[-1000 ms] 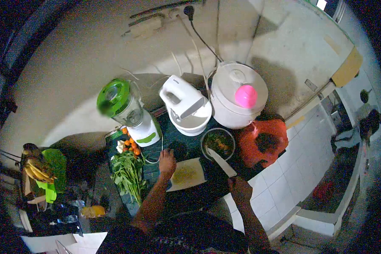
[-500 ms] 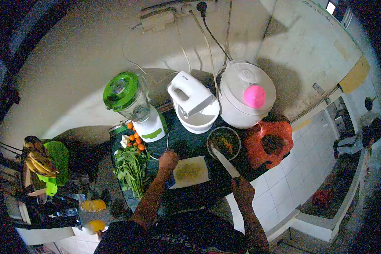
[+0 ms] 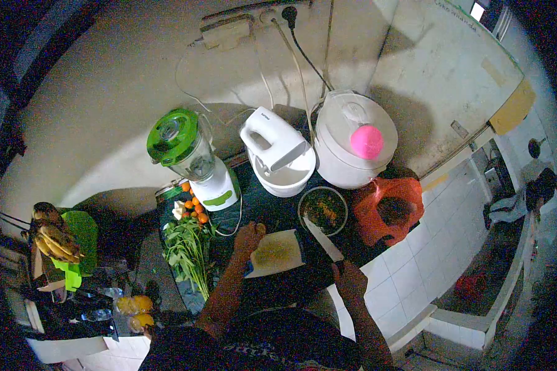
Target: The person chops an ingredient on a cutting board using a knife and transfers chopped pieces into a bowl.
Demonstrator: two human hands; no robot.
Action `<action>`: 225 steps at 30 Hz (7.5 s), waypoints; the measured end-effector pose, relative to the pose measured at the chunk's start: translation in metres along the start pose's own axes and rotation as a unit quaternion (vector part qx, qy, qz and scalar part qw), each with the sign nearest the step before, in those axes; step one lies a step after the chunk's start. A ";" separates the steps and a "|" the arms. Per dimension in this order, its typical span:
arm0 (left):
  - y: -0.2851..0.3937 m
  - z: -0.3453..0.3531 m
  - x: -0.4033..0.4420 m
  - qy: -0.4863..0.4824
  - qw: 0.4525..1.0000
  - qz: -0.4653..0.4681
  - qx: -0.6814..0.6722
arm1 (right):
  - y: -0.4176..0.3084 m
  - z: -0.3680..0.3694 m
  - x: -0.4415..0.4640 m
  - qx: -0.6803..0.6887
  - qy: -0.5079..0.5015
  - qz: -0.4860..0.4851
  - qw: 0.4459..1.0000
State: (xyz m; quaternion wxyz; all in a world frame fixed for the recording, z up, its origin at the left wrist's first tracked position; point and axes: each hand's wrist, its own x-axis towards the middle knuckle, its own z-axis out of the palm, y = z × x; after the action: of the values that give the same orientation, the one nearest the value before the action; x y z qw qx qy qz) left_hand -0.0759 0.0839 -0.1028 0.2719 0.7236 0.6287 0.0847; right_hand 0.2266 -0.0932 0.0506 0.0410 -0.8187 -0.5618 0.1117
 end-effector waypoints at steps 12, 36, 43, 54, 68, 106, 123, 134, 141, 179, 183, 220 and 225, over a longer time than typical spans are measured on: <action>-0.003 -0.012 0.001 -0.003 0.995 0.063 -0.082 | -0.002 0.006 -0.003 0.024 0.014 -0.030 0.999; 0.025 -0.011 -0.010 0.094 0.974 0.086 -0.189 | -0.008 0.013 -0.001 0.069 -0.035 -0.056 0.995; 0.038 0.001 -0.030 -0.001 0.957 0.033 -0.289 | -0.036 0.022 -0.003 0.146 -0.109 -0.078 0.980; 0.044 0.021 -0.057 0.063 0.981 0.059 -0.173 | -0.040 0.090 -0.023 0.157 -0.135 -0.120 0.971; 0.044 0.029 -0.059 0.074 0.982 0.033 -0.169 | -0.053 0.019 -0.048 0.158 -0.214 -0.121 0.956; 0.048 0.030 -0.064 0.174 0.965 0.056 -0.189 | -0.079 0.006 -0.050 0.068 -0.282 -0.160 0.944; 0.052 0.023 -0.058 0.145 0.970 0.048 -0.189 | -0.079 0.002 -0.044 0.105 -0.270 -0.177 0.941; 0.058 0.024 -0.062 0.176 0.959 0.056 -0.214 | -0.064 0.012 -0.042 0.133 -0.231 -0.252 0.930; 0.061 0.019 -0.065 0.139 0.969 0.048 -0.200 | -0.069 -0.004 -0.041 0.140 -0.222 -0.240 0.935; 0.084 0.035 -0.077 0.143 0.983 -0.010 -0.115 | -0.009 0.068 -0.006 0.118 -0.192 -0.370 0.901; 0.088 0.037 -0.082 0.155 0.978 -0.040 -0.131 | -0.008 0.081 -0.005 0.159 -0.124 -0.388 0.899; 0.096 0.051 -0.111 0.221 0.948 -0.094 -0.210 | 0.003 0.069 0.000 0.129 -0.007 -0.441 0.888; 0.089 0.059 -0.111 0.229 0.953 -0.072 -0.187 | 0.009 0.081 0.006 0.087 -0.012 -0.475 0.876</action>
State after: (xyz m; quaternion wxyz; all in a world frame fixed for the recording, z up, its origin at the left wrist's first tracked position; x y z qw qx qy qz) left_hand 0.0072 -0.0448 -0.0833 0.2561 0.5740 0.6975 0.3442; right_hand 0.2181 -0.0956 -0.0307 0.1535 -0.4454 -0.8714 0.1369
